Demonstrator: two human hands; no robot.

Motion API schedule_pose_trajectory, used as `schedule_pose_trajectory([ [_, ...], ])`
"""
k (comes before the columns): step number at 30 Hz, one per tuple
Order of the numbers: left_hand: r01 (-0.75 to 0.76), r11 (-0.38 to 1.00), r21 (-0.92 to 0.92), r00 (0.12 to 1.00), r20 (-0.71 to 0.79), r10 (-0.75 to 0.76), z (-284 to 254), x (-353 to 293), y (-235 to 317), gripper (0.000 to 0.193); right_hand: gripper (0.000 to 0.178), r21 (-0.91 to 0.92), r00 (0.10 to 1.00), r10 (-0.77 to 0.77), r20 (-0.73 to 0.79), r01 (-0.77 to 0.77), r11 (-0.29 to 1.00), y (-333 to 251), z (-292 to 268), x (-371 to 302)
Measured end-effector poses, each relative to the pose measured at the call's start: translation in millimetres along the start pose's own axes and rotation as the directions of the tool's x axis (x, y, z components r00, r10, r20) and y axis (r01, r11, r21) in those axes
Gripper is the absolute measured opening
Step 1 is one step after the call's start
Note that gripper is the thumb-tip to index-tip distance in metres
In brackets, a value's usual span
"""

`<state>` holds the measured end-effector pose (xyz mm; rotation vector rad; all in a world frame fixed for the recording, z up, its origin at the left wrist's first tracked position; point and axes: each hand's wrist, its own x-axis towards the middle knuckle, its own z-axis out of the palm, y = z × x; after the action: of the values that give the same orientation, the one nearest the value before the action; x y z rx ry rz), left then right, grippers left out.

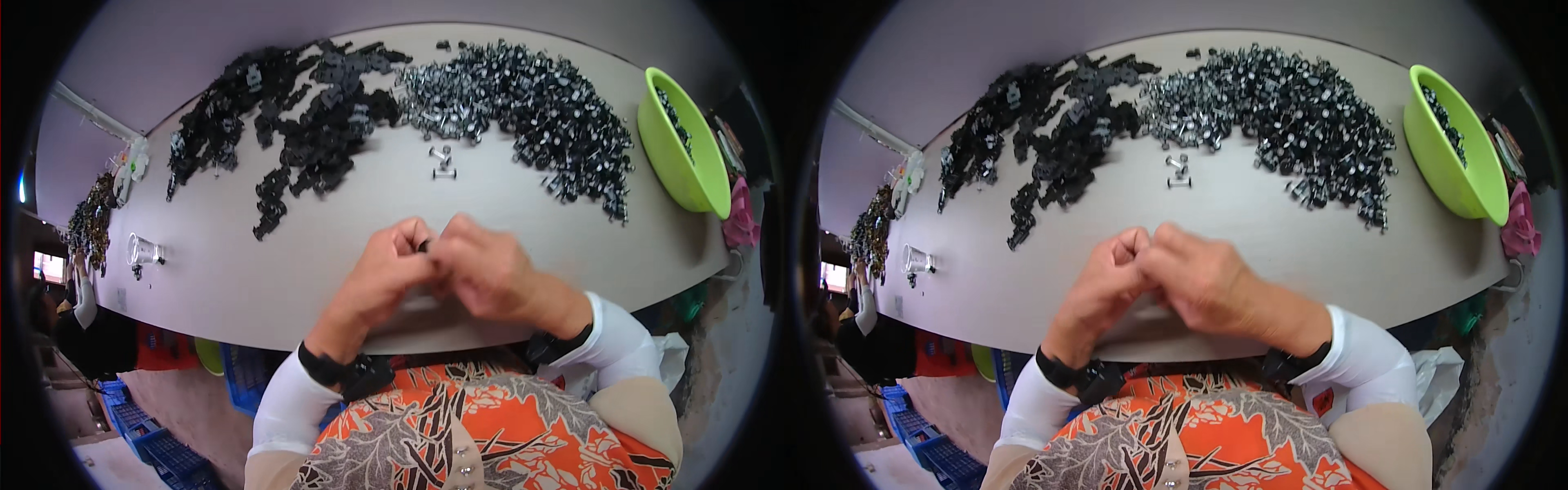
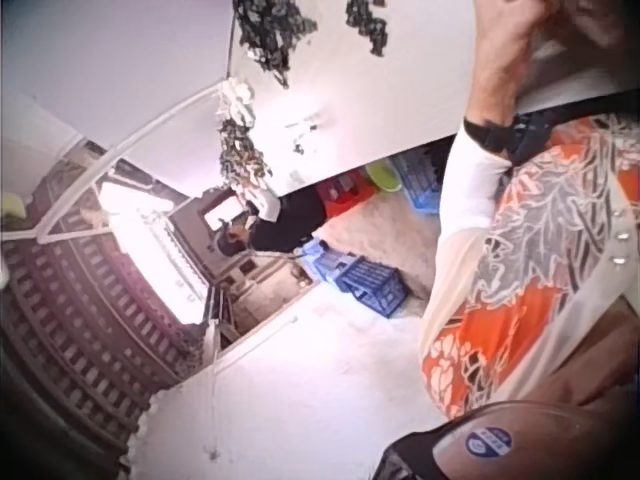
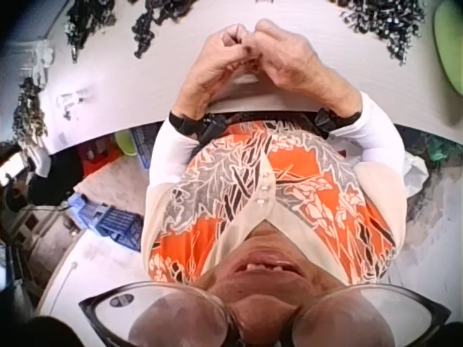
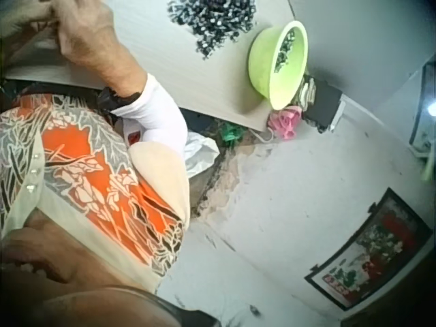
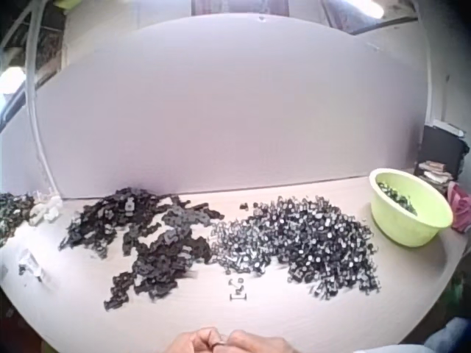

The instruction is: The person sits at a table and assembles small metal fasteners into black plastic clips by hand. They pick up a plastic clip and a metal fastener, insert the fastener into the clip, and place the assembled unit on the table. This process is repeated continuously throughout the video.

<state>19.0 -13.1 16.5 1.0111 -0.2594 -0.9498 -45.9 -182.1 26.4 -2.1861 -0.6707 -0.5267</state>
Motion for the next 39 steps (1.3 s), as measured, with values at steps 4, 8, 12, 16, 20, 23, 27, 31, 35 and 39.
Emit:
schedule_pose_trajectory([
  [4, -0.042, 0.997, 0.058, 0.986, -0.157, 0.051, -10.1, -30.8, -9.8, 0.020, 0.036, 0.226, 0.994, -0.037, 0.106, 0.012, 0.974, -12.4, 6.7, 6.0],
  [8, -0.189, 0.971, 0.146, 0.908, -0.350, 0.229, -22.3, -93.4, -3.8, 0.023, 0.030, 0.177, 1.000, -0.024, 0.019, 0.020, 0.984, 18.6, -8.6, 13.2],
  [12, -0.189, 0.932, 0.309, 0.791, -0.514, 0.331, -47.2, -181.5, -3.7, 0.033, 0.030, -0.190, 0.971, 0.171, -0.170, -0.202, 0.961, 83.2, -36.7, 26.2],
  [16, -0.076, 0.955, 0.288, 0.578, -0.767, 0.278, -91.6, -253.0, -49.2, 0.026, 0.029, -0.266, 0.968, 0.183, -0.173, -0.225, 0.938, 103.1, -32.2, 39.9],
  [20, 0.347, 0.899, 0.268, 0.296, -0.941, 0.166, -161.7, -306.1, -126.6, 0.022, 0.015, -0.270, 0.987, 0.158, -0.038, -0.162, 0.949, 92.5, -6.9, 45.3],
  [23, 0.701, 0.613, 0.365, 0.312, -0.930, 0.197, -150.6, -298.8, -112.3, 0.019, 0.007, -0.328, 0.998, 0.060, 0.035, -0.046, 0.943, 102.4, 2.9, 37.1],
  [27, 0.384, 0.729, 0.567, 0.471, -0.799, 0.373, -96.1, -234.5, -11.3, 0.018, 0.007, -0.261, 0.982, 0.185, 0.035, -0.170, 0.950, 90.8, -7.6, 31.2],
  [31, 0.178, 0.486, 0.856, 0.646, -0.474, 0.598, -73.0, -146.5, 47.3, 0.014, 0.004, -0.342, 0.957, 0.290, 0.031, -0.262, 0.902, 80.9, -8.8, 34.3],
  [35, 0.103, 0.072, 0.992, 0.641, -0.122, 0.758, -79.0, -54.7, 62.4, 0.012, 0.010, -0.493, 0.982, 0.189, -0.015, -0.172, 0.853, 85.3, 11.7, 42.7],
  [39, 0.219, -0.203, 0.954, 0.731, -0.023, 0.682, -80.2, 11.1, 55.9, 0.012, 0.011, -0.347, 0.963, 0.255, 0.085, -0.211, 0.914, 74.8, -3.3, 32.5],
])
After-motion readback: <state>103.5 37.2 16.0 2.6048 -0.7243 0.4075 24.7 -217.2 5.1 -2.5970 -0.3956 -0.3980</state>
